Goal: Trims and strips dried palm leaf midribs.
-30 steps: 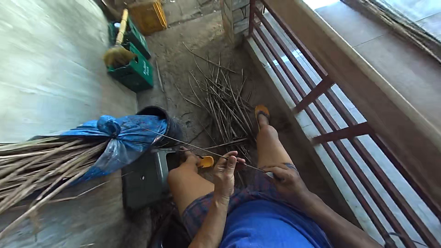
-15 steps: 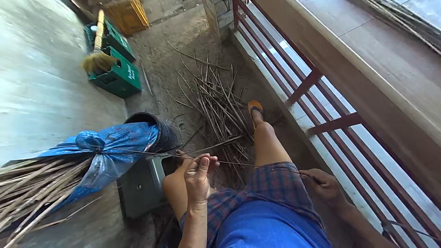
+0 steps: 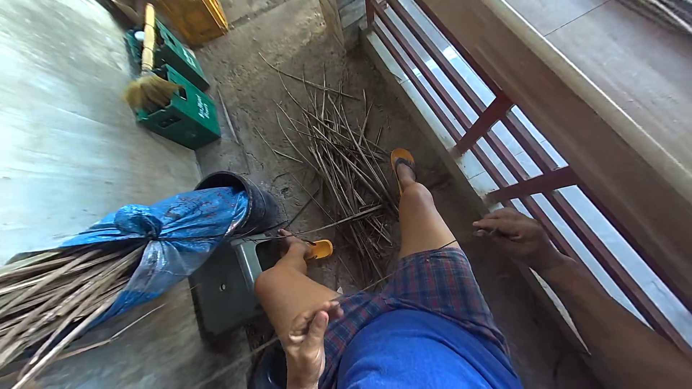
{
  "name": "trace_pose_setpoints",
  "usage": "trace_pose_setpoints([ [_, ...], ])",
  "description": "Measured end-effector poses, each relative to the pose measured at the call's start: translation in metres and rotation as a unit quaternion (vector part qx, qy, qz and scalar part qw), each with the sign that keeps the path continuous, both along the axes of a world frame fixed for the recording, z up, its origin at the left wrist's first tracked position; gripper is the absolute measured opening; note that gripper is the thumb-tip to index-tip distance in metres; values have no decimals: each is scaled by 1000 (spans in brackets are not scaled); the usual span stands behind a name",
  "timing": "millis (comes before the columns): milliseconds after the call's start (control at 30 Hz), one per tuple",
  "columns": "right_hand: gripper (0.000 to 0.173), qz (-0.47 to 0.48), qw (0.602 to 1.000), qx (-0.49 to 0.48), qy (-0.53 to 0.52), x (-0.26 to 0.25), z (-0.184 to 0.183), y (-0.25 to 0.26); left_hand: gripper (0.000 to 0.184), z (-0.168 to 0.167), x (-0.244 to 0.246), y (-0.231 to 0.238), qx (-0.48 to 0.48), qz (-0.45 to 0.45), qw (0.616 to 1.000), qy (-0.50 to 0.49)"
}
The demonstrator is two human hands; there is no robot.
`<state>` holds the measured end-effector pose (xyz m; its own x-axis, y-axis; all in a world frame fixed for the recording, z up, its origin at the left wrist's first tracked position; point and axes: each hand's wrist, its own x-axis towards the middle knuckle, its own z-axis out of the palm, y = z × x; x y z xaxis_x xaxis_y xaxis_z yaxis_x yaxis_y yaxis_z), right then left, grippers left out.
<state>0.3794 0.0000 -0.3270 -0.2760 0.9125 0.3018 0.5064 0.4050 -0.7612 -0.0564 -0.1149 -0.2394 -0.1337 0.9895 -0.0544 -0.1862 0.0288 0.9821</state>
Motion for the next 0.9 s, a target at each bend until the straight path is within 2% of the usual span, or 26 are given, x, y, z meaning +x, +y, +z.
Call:
trace_pose_setpoints([
  [100,22,46,999,22,-16,-12,-1,17,29,-10,-3,-42,-129,9,991,-29],
  [167,21,89,995,48,-25,-24,-2,28,49,-10,-9,-62,-208,-42,977,-2],
  [200,20,114,992,56,-29,-32,-1,32,58,-8,-13,-68,-208,-83,974,29],
  [233,20,138,988,61,-32,-40,-1,36,61,-3,-15,-71,-182,-119,974,58],
  [300,19,179,981,72,-32,-58,2,44,52,12,-16,-66,-101,-155,978,98],
  [400,17,225,969,101,-12,-90,10,52,42,29,-13,-43,-6,-120,977,173],
  [467,15,243,961,131,0,-109,14,57,48,23,-17,-28,-6,-110,947,301],
  [533,14,256,955,150,4,-123,24,62,48,12,-18,-19,-61,-125,905,402],
  [600,14,270,950,157,-4,-129,33,69,36,5,-15,-17,-77,-112,899,416],
  [667,15,281,945,168,-9,-131,39,75,27,9,-11,-19,-37,-89,922,374],
  [733,15,293,941,172,-6,-131,43,79,28,16,-9,-19,-14,-81,935,344],
  [833,16,310,935,176,-2,-135,51,82,39,6,-8,-18,17,-41,924,381],
  [900,15,319,931,177,-5,-140,54,85,29,4,-5,-16,48,-2,928,370],
])
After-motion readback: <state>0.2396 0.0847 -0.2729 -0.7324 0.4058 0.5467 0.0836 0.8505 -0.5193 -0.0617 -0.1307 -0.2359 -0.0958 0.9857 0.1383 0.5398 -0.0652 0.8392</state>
